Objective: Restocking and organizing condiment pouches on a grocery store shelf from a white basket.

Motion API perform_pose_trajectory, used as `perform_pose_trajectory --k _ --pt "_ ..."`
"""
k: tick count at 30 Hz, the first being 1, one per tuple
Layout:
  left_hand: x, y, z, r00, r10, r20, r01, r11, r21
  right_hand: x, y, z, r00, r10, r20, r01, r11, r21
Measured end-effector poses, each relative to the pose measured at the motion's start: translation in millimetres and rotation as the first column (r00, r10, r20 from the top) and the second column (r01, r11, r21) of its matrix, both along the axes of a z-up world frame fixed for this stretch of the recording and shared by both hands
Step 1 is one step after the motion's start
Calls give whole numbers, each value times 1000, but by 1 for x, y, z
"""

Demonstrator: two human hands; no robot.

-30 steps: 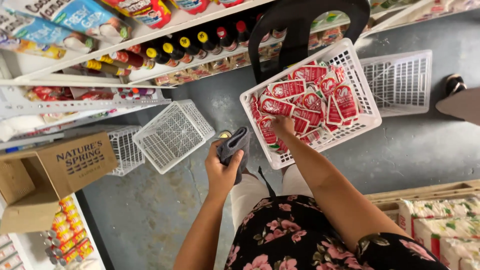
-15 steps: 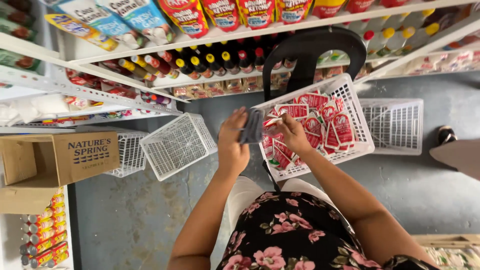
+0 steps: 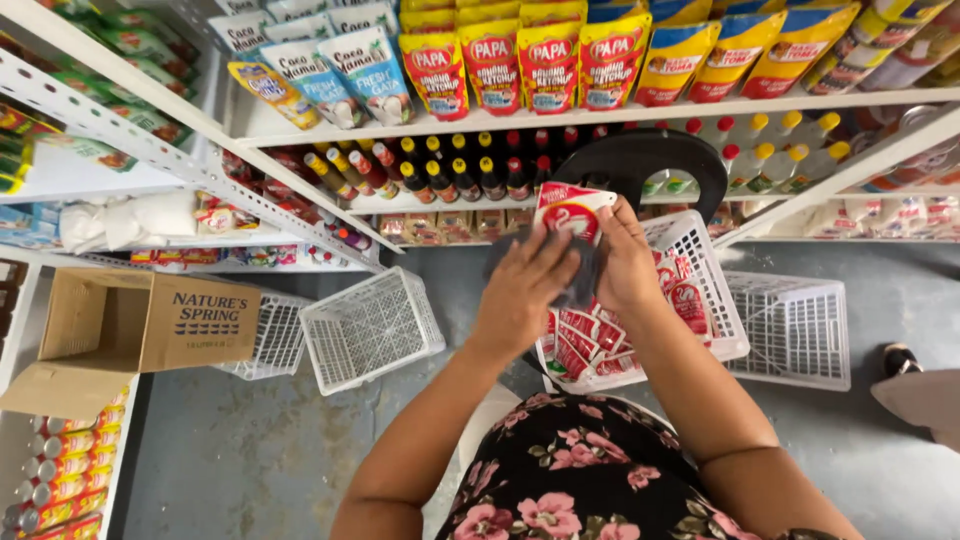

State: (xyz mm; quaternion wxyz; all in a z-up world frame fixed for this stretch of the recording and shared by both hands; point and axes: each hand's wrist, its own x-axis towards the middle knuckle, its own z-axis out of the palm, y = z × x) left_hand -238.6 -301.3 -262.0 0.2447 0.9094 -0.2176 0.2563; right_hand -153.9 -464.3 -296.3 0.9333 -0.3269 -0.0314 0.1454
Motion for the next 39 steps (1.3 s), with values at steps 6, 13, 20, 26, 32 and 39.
perform_pose_trajectory --k 6,13,20,26,32,39 --pt "-45 17 -24 965 -232 -126 226 972 -61 15 -9 46 987 67 147 -79 994 76" --pt "-31 38 66 989 -59 138 141 673 -726 14 23 51 823 499 271 -567 694 444" --pt "-9 34 120 988 -132 76 148 949 -278 8 92 28 868 490 82 -469 753 462" --pt "-8 86 114 973 -231 24 231 953 -197 42 132 7 890 283 357 -404 854 329" --pt "-23 151 84 954 -282 -101 252 937 -244 43 161 68 980 190 57 -198 925 325" --pt "-10 229 80 889 -365 -276 152 804 -575 47 224 83 957 -114 266 174 962 -212"
